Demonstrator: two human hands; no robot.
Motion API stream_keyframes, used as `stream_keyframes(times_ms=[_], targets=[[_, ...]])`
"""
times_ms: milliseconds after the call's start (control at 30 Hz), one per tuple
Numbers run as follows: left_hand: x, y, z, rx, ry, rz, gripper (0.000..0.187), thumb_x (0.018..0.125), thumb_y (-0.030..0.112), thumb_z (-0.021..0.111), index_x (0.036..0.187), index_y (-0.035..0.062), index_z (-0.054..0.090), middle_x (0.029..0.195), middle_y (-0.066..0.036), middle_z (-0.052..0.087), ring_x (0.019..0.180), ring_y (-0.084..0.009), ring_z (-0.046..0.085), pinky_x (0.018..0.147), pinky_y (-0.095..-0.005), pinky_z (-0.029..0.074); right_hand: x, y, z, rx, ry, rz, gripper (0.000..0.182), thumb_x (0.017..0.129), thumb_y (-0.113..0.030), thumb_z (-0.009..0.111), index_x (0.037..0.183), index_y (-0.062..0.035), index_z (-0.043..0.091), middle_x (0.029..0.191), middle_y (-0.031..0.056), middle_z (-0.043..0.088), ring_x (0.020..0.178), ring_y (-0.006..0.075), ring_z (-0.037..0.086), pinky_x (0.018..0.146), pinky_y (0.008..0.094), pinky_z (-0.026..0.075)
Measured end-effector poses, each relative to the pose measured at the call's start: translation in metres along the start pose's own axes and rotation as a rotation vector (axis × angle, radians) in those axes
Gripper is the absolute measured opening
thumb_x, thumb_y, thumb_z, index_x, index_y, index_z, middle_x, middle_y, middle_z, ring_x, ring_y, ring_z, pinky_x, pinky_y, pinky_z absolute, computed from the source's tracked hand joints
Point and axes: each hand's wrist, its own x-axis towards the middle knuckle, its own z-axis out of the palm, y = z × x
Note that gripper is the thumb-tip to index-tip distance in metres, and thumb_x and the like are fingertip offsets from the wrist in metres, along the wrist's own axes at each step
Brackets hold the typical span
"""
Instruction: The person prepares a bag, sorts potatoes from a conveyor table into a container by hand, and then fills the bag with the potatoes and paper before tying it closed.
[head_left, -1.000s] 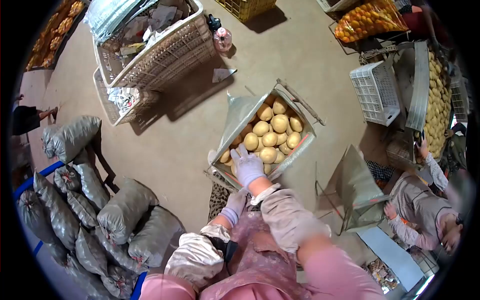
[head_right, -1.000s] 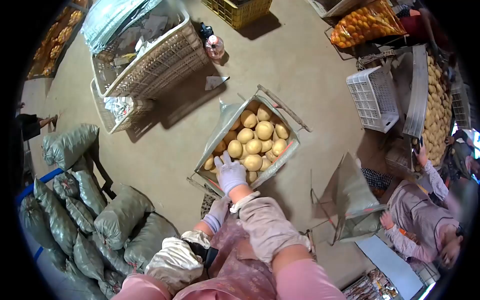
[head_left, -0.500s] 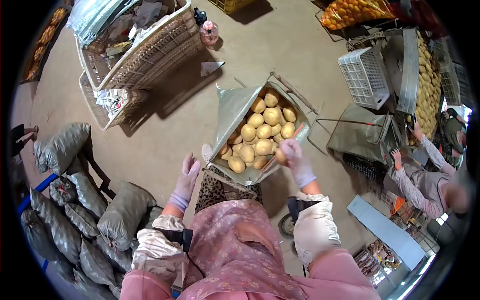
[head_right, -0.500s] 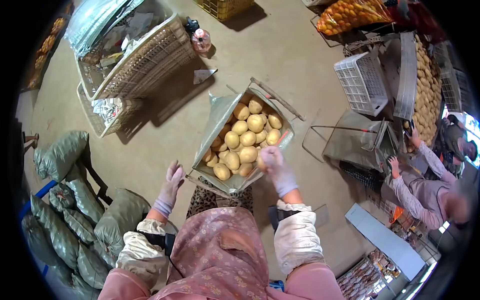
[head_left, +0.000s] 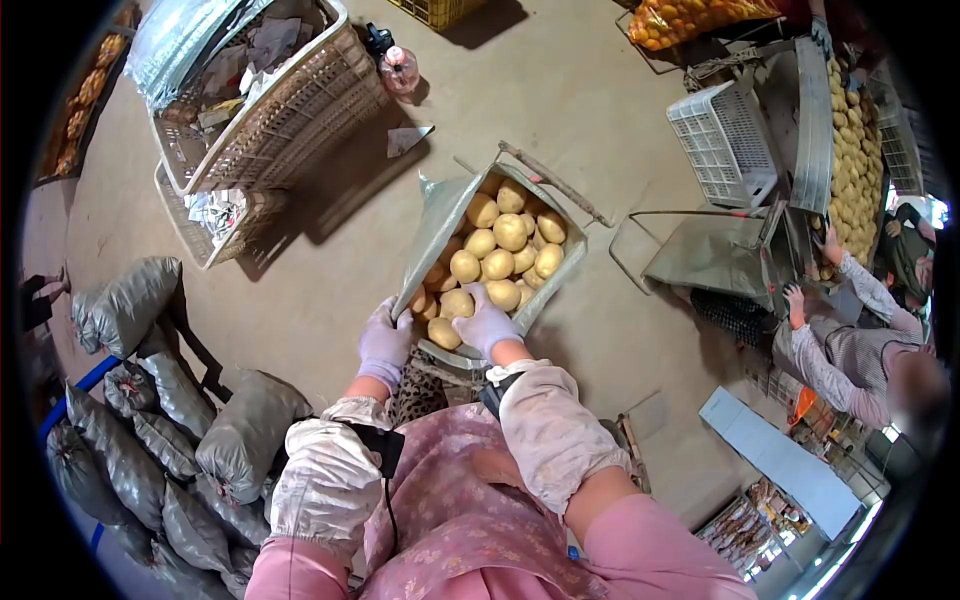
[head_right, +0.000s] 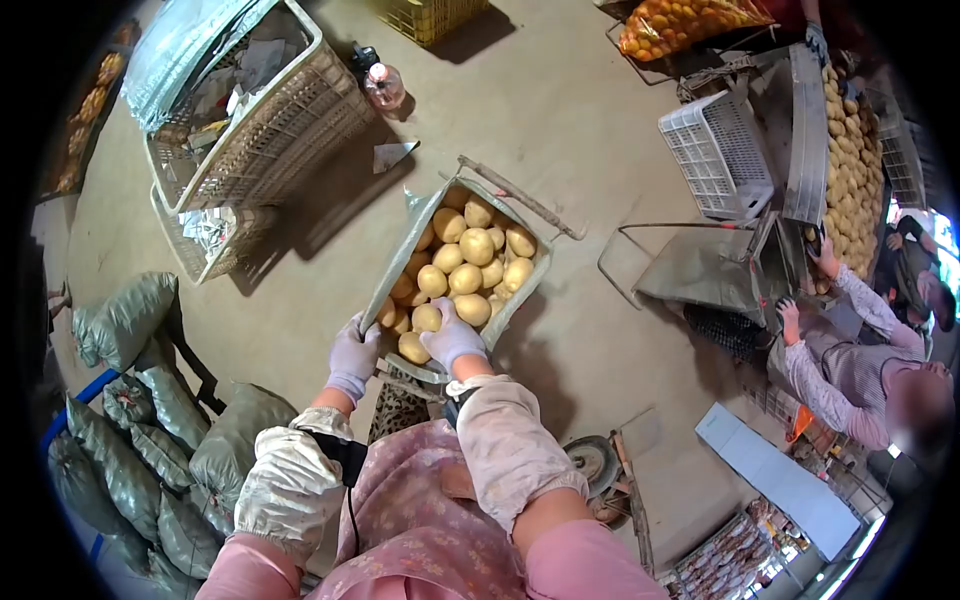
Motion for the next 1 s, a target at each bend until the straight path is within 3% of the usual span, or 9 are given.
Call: stream_keyframes(times_ms=[67,200,400,433,567,700,767,900,1000], targets=[[-0.001,0.0,0.003,0.03,0.042,-0.003,0.044,0.094,0.035,0.062,0.132,0.0113,0.065,0.121,-0.018,0.07,0.113,-0.0359,0.067,0.098,-0.0446,0.051,-0.007,-0.006,-0.003,0.463,-0.052,-0.022,0.082,0.086,-0.046,0.075,0.151,-0.012,0.037,0.122,0.0252,0.068,0.111,0.0366,0.069,0.093,0.0442,0.052],[-0.006,0.013,-0.005,0.033,0.021,-0.052,0.045,0.093,0.034,0.064,0.132,0.0105,0.065,0.124,-0.017,0.069,0.116,-0.0355,0.065,0.1,-0.0441,0.05,-0.024,-0.048,-0.026,-0.178,-0.085,0.044,0.087,0.088,-0.058,0.066,0.154,-0.009,0.036,0.134,0.027,0.062,0.122,0.0397,0.062,0.102,0.0439,0.049],[-0.037,0.048,-0.005,0.513,0.832,0.462,0.04,0.087,0.021,0.07,0.125,0.0091,0.067,0.121,-0.017,0.068,0.113,-0.0327,0.064,0.099,-0.0438,0.05,-0.007,0.029,-0.032,-0.053,-0.216,-0.256,0.057,0.094,-0.047,0.061,0.132,-0.0053,0.061,0.129,0.0186,0.067,0.118,0.0345,0.064,0.102,0.0388,0.051],[-0.045,0.063,0.0,0.302,0.685,0.603,0.04,0.087,0.018,0.069,0.127,0.0097,0.066,0.123,-0.014,0.067,0.118,-0.0347,0.061,0.102,-0.0469,0.047,-0.008,0.051,-0.039,0.133,-0.309,-0.264,0.049,0.095,-0.042,0.061,0.122,-0.0015,0.065,0.124,0.0178,0.068,0.113,0.0331,0.066,0.099,0.0374,0.052],[-0.041,0.116,0.061,0.045,0.089,0.97,0.03,0.087,0.01,0.06,0.116,0.0101,0.065,0.118,-0.011,0.067,0.106,-0.0315,0.067,0.093,-0.0442,0.053,-0.01,0.092,-0.039,0.163,0.622,-0.415,0.033,0.1,-0.027,0.052,0.111,0.0011,0.066,0.113,0.0158,0.066,0.1,0.0322,0.064,0.098,0.0398,0.049],[0.011,0.151,0.107,0.057,-0.257,0.56,0.023,0.091,0.016,0.059,0.112,0.0104,0.066,0.119,-0.011,0.065,0.103,-0.035,0.067,0.089,-0.0449,0.054,-0.028,0.073,-0.058,0.358,0.947,-0.372,0.029,0.101,-0.023,0.054,0.123,-0.0033,0.057,0.119,0.0158,0.06,0.103,0.028,0.064,0.092,0.0388,0.054],[0.027,0.149,0.11,0.13,-0.306,0.689,0.022,0.091,0.021,0.059,0.109,0.0107,0.066,0.117,-0.012,0.065,0.103,-0.0342,0.068,0.086,-0.0463,0.054,-0.048,0.033,-0.068,1.238,0.836,-0.335,0.025,0.1,-0.023,0.058,0.113,-0.0019,0.064,0.118,0.0126,0.061,0.107,0.0226,0.061,0.094,0.0373,0.052],[0.019,0.147,0.133,0.37,-0.277,0.816,0.027,0.09,0.022,0.062,0.114,0.013,0.069,0.12,-0.011,0.069,0.103,-0.031,0.071,0.085,-0.0434,0.056,-0.061,0.024,-0.132,1.006,0.539,-0.341,0.033,0.102,-0.026,0.059,0.126,-0.004,0.056,0.098,0.0079,0.061,0.092,0.021,0.065,0.08,0.033,0.058],[0.027,0.161,0.144,0.445,-0.397,0.728,0.026,0.09,0.016,0.061,0.113,0.0121,0.072,0.105,-0.014,0.075,0.093,-0.0297,0.074,0.075,-0.0415,0.058,-0.017,-0.017,-0.157,0.215,0.468,-0.528,0.04,0.097,-0.02,0.059,0.134,-0.005,0.059,0.107,0.0133,0.069,0.096,0.0199,0.067,0.083,0.0356,0.057]])
